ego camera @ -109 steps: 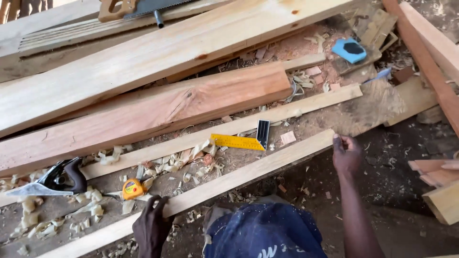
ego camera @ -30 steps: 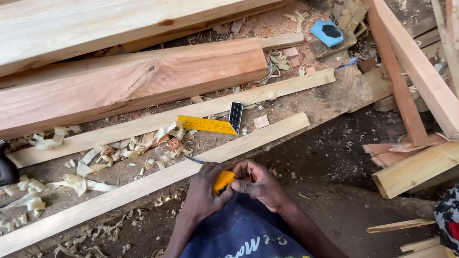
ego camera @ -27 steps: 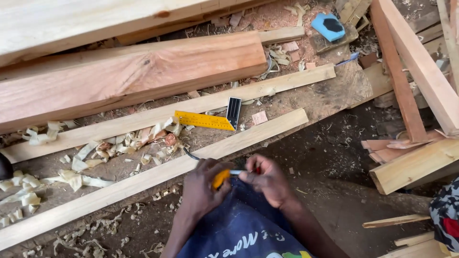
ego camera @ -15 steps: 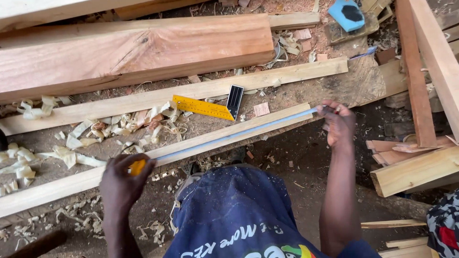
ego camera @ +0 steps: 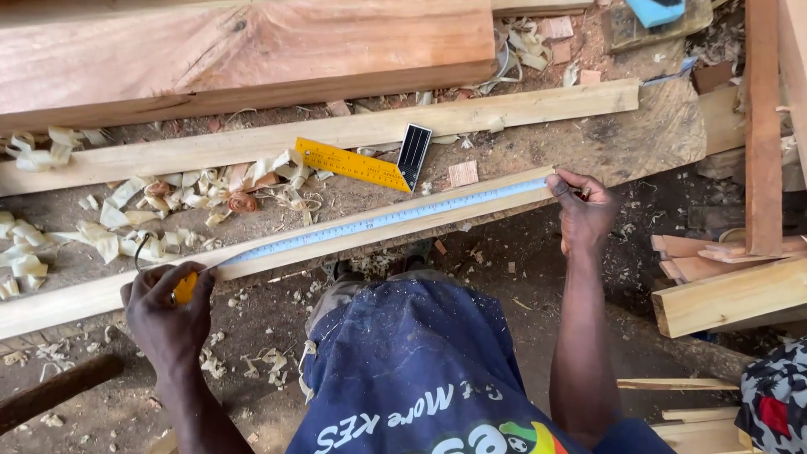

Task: The person measures a long, thin piece of wood with a tape measure and marks it with a pencil. They then use a try square to draw a perpendicular line across the wood. The person repeats the measuring and marking process on a larger wooden plank.

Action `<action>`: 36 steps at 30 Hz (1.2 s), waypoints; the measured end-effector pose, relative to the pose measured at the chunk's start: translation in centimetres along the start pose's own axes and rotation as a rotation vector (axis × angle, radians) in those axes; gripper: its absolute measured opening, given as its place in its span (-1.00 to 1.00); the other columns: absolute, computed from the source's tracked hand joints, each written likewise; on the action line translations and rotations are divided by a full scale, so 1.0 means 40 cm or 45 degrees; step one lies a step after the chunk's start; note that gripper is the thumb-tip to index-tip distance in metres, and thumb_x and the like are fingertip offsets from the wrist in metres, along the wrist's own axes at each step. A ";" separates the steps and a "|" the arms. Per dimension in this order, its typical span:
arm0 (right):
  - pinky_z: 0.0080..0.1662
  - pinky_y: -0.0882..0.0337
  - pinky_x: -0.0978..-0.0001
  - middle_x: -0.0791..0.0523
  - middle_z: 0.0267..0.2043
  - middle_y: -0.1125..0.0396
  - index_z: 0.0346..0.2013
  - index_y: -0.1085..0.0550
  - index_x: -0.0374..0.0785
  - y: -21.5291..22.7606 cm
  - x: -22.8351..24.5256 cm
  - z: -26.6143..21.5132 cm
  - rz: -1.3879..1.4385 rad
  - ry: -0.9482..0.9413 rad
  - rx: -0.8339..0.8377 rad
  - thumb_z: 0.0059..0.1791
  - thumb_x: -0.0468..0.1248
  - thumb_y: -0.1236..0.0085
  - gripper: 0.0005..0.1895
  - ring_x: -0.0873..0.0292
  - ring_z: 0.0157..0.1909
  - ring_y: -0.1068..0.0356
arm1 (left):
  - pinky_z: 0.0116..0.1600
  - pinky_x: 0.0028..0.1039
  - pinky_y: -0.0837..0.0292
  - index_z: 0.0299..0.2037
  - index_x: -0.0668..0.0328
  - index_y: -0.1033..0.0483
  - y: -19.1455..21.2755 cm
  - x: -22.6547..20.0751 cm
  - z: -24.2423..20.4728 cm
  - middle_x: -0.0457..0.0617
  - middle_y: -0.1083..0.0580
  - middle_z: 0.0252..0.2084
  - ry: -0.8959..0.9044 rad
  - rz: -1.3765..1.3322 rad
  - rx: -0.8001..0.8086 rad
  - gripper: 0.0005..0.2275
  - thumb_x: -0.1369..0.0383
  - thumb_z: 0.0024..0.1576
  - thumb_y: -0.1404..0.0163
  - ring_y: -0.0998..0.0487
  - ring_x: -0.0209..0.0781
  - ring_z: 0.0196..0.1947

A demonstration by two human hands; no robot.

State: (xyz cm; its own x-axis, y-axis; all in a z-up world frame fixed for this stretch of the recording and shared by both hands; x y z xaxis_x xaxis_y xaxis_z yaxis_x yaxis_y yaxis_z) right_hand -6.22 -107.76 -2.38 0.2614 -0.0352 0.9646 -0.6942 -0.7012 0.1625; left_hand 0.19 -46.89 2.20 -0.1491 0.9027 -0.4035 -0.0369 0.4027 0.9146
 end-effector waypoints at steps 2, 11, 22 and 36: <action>0.01 -0.69 0.45 0.03 -0.07 -0.55 -0.16 -0.58 -0.20 -0.006 0.008 -0.002 -0.124 0.130 -0.040 -0.05 -0.36 -0.43 -0.79 0.11 0.03 -0.62 | -0.12 -0.21 -0.35 0.00 0.02 -0.69 -0.013 0.030 0.005 -0.02 -0.48 -0.10 -0.075 0.078 -0.050 -0.71 0.13 0.17 -0.32 -0.36 -0.07 -0.03; -0.03 -0.38 0.22 0.07 -0.27 -0.32 0.00 -0.46 -0.30 0.018 0.075 -0.053 0.035 0.366 0.144 0.11 0.34 0.54 -0.17 0.13 -0.23 -0.33 | -0.10 -0.19 -0.38 -0.08 0.06 -0.69 -0.014 -0.017 -0.023 0.00 -0.51 -0.04 -0.200 0.085 -0.228 -0.79 0.22 0.21 -0.35 -0.36 -0.01 0.03; -0.43 -0.44 0.48 0.00 -0.39 -0.44 -0.24 -0.53 -0.38 -0.007 0.038 0.005 -0.211 0.891 0.584 0.08 -0.34 -0.29 -0.86 0.19 -0.46 -0.45 | 0.13 -0.15 -0.34 -0.09 0.11 -0.70 -0.060 0.024 -0.036 0.03 -0.60 -0.06 -0.456 0.061 -0.523 -0.80 0.21 0.27 -0.36 -0.50 -0.04 -0.03; -0.58 -0.26 0.53 0.24 -0.51 -0.30 -0.21 -0.48 -0.19 0.033 0.030 0.044 -0.295 0.364 0.452 0.19 0.00 -0.14 -0.68 0.36 -0.60 -0.23 | 0.19 -0.15 -0.27 -0.09 0.25 -0.63 -0.051 0.033 -0.018 0.10 -0.54 -0.05 -0.536 -0.256 -0.482 -0.81 0.44 0.21 -0.39 -0.45 0.03 -0.01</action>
State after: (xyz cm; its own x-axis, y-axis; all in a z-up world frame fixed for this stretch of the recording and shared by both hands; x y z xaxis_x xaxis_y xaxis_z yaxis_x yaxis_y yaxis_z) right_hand -5.64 -109.99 -1.38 0.1531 0.3113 0.9379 -0.3558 -0.8681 0.3462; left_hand -0.65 -46.61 -0.17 0.2984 0.8278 -0.4752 -0.3848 0.5599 0.7338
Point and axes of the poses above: each hand's wrist, its own z-axis towards the middle knuckle, its own y-axis out of the back of the hand, x = y × z, the point moved 2 cm from there along z, towards the middle knuckle
